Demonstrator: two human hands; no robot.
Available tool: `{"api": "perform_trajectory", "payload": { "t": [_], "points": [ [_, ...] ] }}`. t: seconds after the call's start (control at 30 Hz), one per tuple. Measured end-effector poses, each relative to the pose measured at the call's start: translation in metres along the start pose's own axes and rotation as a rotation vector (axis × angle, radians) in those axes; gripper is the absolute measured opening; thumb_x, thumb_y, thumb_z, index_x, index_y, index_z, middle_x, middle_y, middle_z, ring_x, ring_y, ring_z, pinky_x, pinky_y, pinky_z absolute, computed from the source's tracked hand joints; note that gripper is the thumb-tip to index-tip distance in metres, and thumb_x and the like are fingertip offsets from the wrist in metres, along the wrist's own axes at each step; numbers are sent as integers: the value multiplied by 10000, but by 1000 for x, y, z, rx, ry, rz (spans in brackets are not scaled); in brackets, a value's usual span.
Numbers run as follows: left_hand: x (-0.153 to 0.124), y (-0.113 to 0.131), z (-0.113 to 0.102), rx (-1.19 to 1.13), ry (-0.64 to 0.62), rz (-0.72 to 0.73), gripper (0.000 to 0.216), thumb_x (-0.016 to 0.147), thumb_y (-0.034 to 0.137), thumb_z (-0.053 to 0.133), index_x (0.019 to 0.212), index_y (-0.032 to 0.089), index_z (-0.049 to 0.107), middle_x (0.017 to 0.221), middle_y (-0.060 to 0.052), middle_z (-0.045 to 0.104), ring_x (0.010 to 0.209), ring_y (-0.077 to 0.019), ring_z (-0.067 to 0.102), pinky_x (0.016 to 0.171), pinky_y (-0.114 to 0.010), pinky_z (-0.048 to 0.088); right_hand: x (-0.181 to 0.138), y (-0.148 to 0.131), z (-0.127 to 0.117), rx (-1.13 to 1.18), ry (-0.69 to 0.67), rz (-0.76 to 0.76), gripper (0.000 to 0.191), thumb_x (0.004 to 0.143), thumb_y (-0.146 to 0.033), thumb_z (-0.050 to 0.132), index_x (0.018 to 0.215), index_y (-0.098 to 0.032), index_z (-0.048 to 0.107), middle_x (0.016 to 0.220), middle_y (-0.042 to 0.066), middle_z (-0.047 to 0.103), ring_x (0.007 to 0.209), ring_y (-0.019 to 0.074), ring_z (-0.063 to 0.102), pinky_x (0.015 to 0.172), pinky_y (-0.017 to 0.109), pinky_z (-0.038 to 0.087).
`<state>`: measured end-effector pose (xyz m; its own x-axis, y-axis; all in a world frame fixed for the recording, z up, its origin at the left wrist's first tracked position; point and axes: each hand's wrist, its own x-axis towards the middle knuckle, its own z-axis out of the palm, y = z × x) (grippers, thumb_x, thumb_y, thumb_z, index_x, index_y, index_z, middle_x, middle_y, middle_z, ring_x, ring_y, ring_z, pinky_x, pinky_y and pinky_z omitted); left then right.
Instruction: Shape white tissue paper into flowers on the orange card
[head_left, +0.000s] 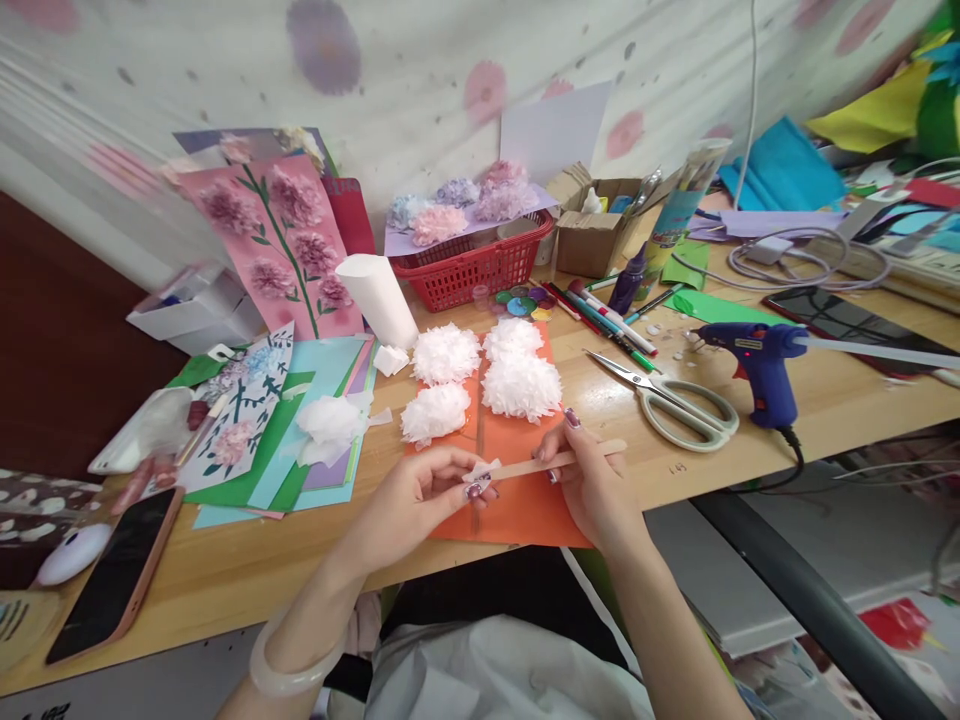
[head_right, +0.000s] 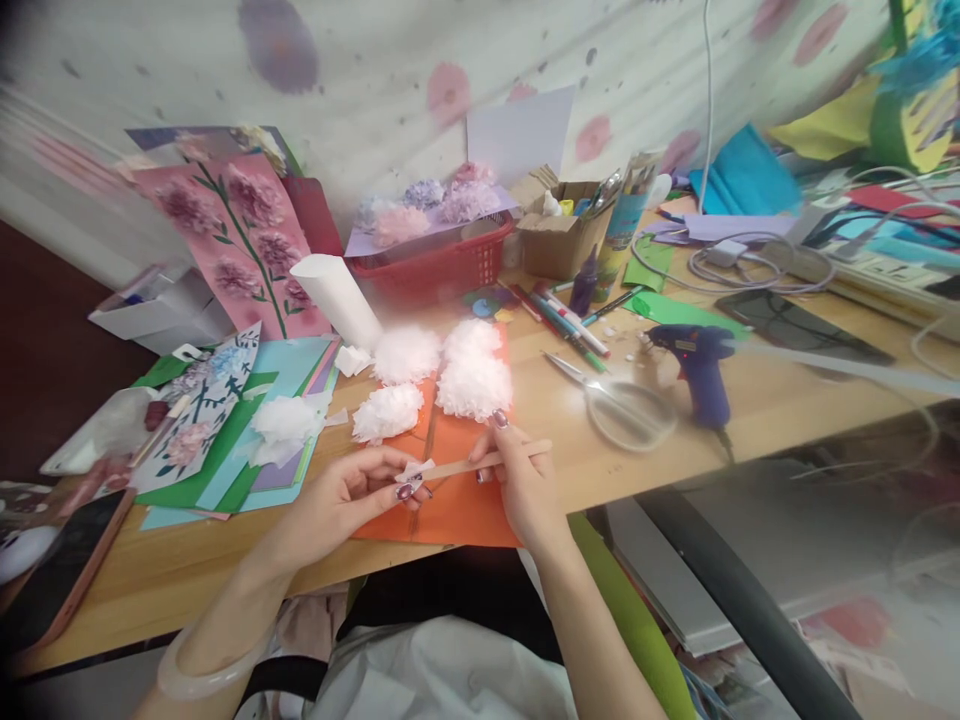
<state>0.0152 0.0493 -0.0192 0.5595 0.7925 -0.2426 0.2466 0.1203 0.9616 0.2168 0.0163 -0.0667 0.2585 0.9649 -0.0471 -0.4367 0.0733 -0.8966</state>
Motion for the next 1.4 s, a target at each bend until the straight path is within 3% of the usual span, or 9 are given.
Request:
{"api": "perform_trajectory", "payload": {
  "t": [0.17,0.27,0.6,0.83,1.07,1.27,1.4],
  "points": [
    [-2,2,-1,4,49,34,165,856,320,673,964,196,689,912,-77,788,871,-218,755,857,-354,595,2,-2,0,95,133,-66,511,857,-637,612,547,-231,578,503,-26,397,535,144,416,555,295,388],
    [-3,4,-2,4,71,52,147,863,321,657,941,201,690,911,-75,794,867,-215,755,844,-344,598,3,-2,1,94,185,-87,501,865,-617,616,555,-228,560,556,-22,427,541,136,404,547,288,373],
    [3,2,7,54,110,94,128,882,254,611,913,188,717,916,-66,784,861,-192,741,851,-316,592,0,-2,3,77,69,-31,502,839,-612,647,515,-231,598,499,-26,385,542,150,393,609,321,391],
    [1,0,8,16,87,47,215,903,330,599,1021,180,697,960,-81,784,901,-215,745,883,-341,581,0,4,2,27,57,-43,517,877,-613,613,531,-230,608,494,-25,432,541,145,398,713,327,418],
    [-1,0,7,21,94,-3,289,903,411,617,1070,181,665,999,-89,790,945,-226,741,931,-346,550,-1,5,1,-59,48,-70,513,895,-610,593,565,-219,631,532,-10,505,544,142,432,622,309,361],
    [0,-2,3,56,204,-26,218,886,365,632,1025,206,686,943,-56,793,901,-205,744,921,-333,543,0,3,2,61,61,-65,515,857,-625,627,533,-224,616,519,-17,464,538,140,412,578,307,344],
    [-2,-5,-1,-46,294,-21,215,848,375,675,965,199,716,947,-61,791,954,-209,729,932,-329,545,1,0,3,162,95,-33,499,801,-620,683,511,-223,600,487,-28,409,533,137,388,554,293,343]
  ]
}}
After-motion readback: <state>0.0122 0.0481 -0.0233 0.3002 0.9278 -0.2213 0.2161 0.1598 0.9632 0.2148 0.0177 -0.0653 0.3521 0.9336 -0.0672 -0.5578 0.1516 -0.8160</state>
